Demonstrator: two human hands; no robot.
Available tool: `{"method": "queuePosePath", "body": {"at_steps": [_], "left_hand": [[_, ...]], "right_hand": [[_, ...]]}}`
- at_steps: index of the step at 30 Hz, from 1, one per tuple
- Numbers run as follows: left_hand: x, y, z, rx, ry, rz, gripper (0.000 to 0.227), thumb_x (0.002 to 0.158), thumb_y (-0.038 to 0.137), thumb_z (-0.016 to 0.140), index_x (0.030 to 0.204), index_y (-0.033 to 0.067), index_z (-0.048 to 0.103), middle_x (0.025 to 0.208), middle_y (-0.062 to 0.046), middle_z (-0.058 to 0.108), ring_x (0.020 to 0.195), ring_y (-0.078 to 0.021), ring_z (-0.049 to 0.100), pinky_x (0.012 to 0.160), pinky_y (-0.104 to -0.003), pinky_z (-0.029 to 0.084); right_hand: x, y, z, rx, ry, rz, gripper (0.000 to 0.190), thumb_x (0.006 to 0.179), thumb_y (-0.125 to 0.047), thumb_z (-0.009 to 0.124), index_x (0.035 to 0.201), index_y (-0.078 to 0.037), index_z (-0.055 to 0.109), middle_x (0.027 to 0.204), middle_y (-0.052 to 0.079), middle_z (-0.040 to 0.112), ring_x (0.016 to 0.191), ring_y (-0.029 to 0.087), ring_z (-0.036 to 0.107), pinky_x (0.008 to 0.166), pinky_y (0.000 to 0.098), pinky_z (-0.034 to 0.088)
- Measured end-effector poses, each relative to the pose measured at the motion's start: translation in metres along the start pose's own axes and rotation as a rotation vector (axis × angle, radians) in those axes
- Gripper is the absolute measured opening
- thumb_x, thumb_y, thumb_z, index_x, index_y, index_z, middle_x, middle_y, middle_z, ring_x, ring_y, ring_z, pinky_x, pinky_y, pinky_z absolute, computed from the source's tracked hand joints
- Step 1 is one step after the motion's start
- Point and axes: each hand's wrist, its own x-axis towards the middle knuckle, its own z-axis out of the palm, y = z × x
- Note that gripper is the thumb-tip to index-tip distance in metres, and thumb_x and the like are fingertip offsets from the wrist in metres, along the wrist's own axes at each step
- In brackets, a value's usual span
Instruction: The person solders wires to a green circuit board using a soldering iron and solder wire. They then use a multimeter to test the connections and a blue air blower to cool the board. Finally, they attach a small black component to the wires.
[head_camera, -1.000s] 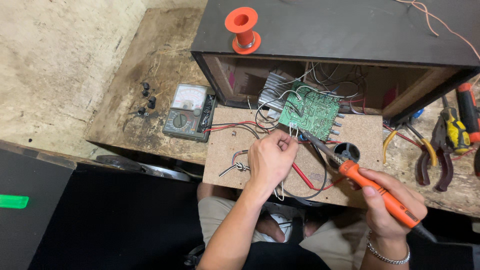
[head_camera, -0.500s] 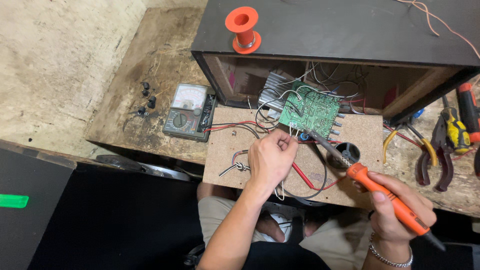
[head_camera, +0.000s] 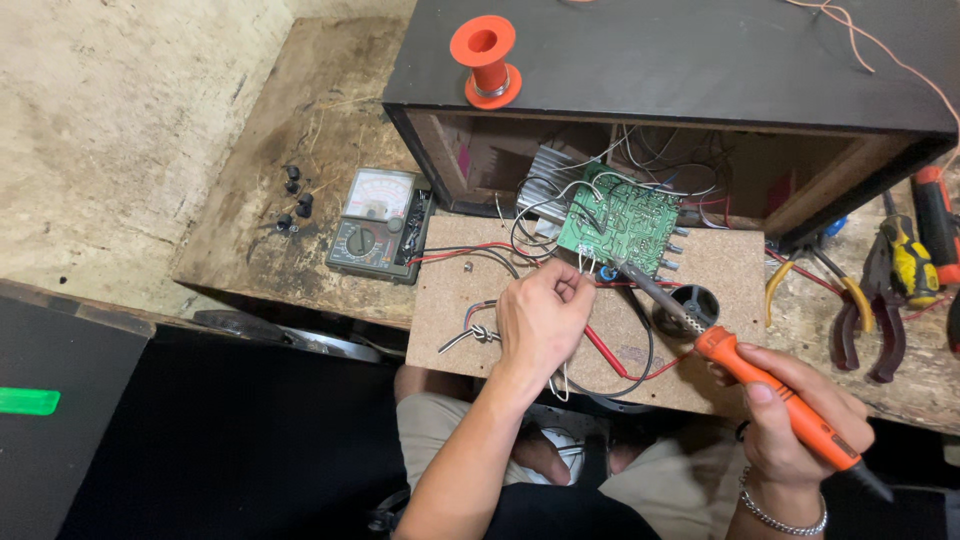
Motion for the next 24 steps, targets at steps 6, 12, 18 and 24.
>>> {"method": "queuePosePath", "body": {"at_steps": [6,12,18,24], "left_hand": [[0.0001,-0.0008,0.0008,-0.001,0.014,0.013,0.012,0.067,0.029,0.053,0.061,0.0189,0.057,0.051,0.006,0.054,0.049,-0.016,0.055,0.052,-0.034,0.042],[0.0013,-0.0017,0.002,0.005,0.008,-0.015,0.013,0.065,0.031,0.052,0.061,0.0201,0.057,0.053,0.006,0.056,0.052,-0.0181,0.056,0.055,-0.034,0.042],[0.0013,-0.0006,0.001,0.01,-0.002,-0.022,0.012,0.066,0.031,0.052,0.062,0.0204,0.057,0.053,0.006,0.056,0.053,-0.0193,0.057,0.054,-0.035,0.042],[0.0008,-0.0012,0.0015,0.007,0.015,0.002,0.012,0.066,0.03,0.053,0.061,0.0193,0.056,0.05,0.006,0.055,0.05,-0.0184,0.056,0.053,-0.035,0.042]], "right_hand": [[0.0021,-0.0048,0.0017,0.03,-0.002,0.006,0.027,0.074,-0.009,0.048,0.087,0.014,0.055,0.08,0.024,0.056,0.064,0.026,0.056,0.062,0.024,0.042],[-0.0017,0.0011,-0.0015,-0.021,0.028,-0.002,0.027,0.074,-0.011,0.049,0.085,0.012,0.056,0.083,0.023,0.056,0.071,0.026,0.056,0.07,0.0266,0.043],[-0.0006,-0.0034,-0.0007,-0.01,0.028,0.006,0.029,0.073,-0.012,0.047,0.086,0.013,0.055,0.082,0.024,0.056,0.067,0.026,0.056,0.064,0.0244,0.042],[-0.0022,0.001,-0.0025,-0.03,0.037,-0.01,0.029,0.073,-0.013,0.048,0.085,0.012,0.056,0.082,0.023,0.056,0.07,0.025,0.056,0.067,0.0252,0.042]]}}
